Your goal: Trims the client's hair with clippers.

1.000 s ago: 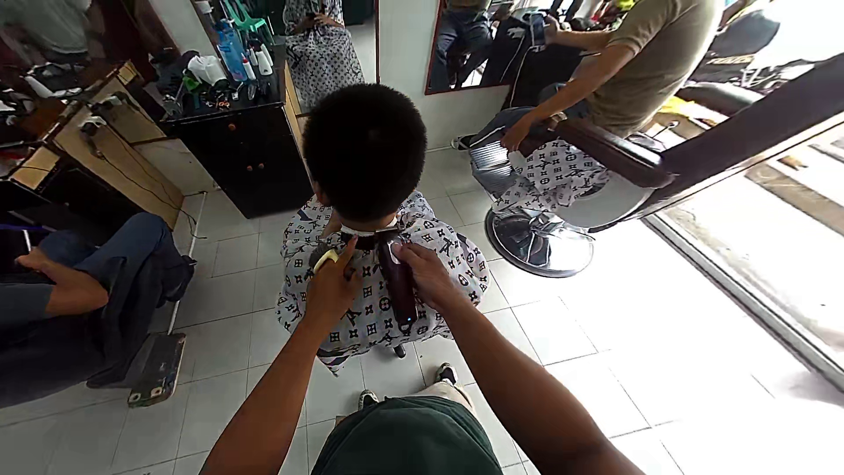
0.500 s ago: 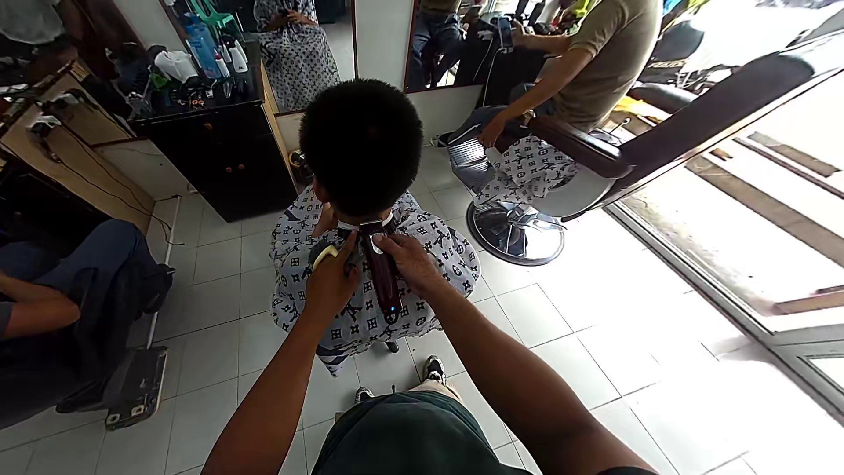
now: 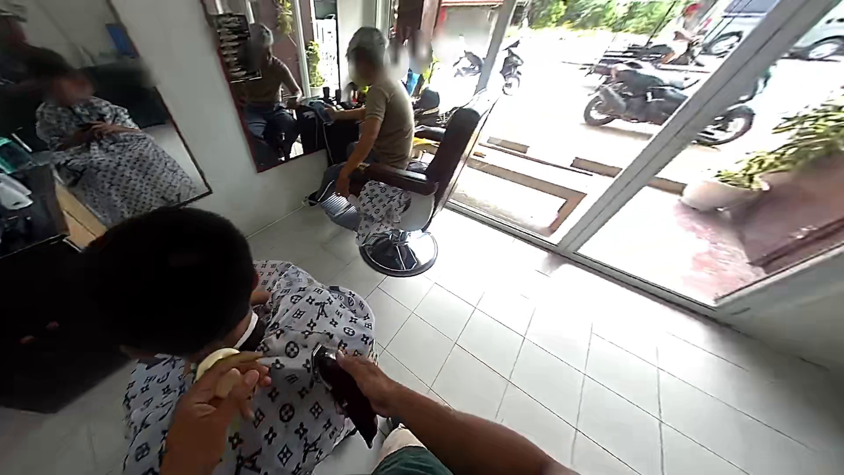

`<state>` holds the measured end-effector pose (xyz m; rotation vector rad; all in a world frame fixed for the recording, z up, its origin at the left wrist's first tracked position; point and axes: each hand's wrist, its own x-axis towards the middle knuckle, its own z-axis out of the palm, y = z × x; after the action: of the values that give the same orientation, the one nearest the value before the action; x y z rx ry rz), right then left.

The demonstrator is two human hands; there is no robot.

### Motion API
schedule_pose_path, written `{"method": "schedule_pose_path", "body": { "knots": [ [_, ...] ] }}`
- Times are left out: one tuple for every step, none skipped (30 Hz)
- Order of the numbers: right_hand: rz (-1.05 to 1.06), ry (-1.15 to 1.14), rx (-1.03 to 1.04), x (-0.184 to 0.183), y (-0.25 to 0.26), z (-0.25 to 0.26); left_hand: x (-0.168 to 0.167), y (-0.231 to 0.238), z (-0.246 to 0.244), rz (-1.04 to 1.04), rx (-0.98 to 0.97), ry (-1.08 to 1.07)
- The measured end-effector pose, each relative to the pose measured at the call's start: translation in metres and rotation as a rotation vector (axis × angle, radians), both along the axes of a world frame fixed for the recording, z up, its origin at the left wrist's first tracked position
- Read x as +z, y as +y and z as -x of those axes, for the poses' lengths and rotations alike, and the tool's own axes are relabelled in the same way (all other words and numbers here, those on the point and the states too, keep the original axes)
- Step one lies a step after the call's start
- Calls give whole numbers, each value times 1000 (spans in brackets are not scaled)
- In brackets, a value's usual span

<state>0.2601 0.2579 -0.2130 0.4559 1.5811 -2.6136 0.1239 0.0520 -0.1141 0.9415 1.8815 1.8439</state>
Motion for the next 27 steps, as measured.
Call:
{"method": "schedule_pose_path", "body": {
  "knots": [
    [-3,-10,16,-2,3,-3,2,14,2,-27,74,26],
    [-7,-13,34,-4,5,-6,4,25,3,-17,121,-46],
    [-24,-9,48,-3,6,-6,7,33,4,18,124,-182],
    [-51,3,60,-1,9,-4,9,38,5,54,93,-279],
    [-84,21,69,0,13,-1,9,42,5,65,65,-263],
    [-111,42,77,2,19,2,7,44,5,62,64,-151],
    [-138,70,81,3,24,6,5,47,6,60,98,-16],
    [-164,93,89,3,29,9,4,48,7,59,139,30],
    [-188,100,100,4,32,12,4,49,8,66,154,-43],
    [-209,98,112,5,35,14,4,49,7,82,144,-161],
    [-224,93,129,7,37,16,3,46,4,100,123,-222],
    [-228,93,142,11,41,18,3,43,-1,119,109,-195],
    [-221,98,153,13,44,22,2,38,-7,141,121,-103],
    [-209,105,164,16,46,26,0,32,-15,152,167,12],
    [-210,108,176,21,47,31,-3,27,-22,141,238,110],
    [-227,100,189,28,47,39,-9,22,-27,123,331,180],
    [-256,86,212,37,46,47,-15,18,-30,136,429,253],
    [-290,72,240,46,43,57,-21,13,-32,207,515,341],
    [-309,60,268,53,39,65,-26,8,-32,317,577,415],
    [-306,51,290,58,33,72,-32,4,-33,434,615,454],
    [-277,43,290,59,25,76,-38,0,-33,550,637,452],
    [-232,27,272,58,17,80,-42,-1,-32,668,632,403],
    [-193,7,251,58,9,84,-40,0,-31,782,601,323],
    [-172,-6,248,57,1,88,-36,0,-30,871,563,235],
    [-171,-3,256,56,-4,91,-35,1,-29,922,543,179],
    [-187,5,272,55,-8,94,-35,2,-29,941,542,155],
    [-216,19,285,55,-10,98,-37,4,-31,946,551,152]
  ]
}}
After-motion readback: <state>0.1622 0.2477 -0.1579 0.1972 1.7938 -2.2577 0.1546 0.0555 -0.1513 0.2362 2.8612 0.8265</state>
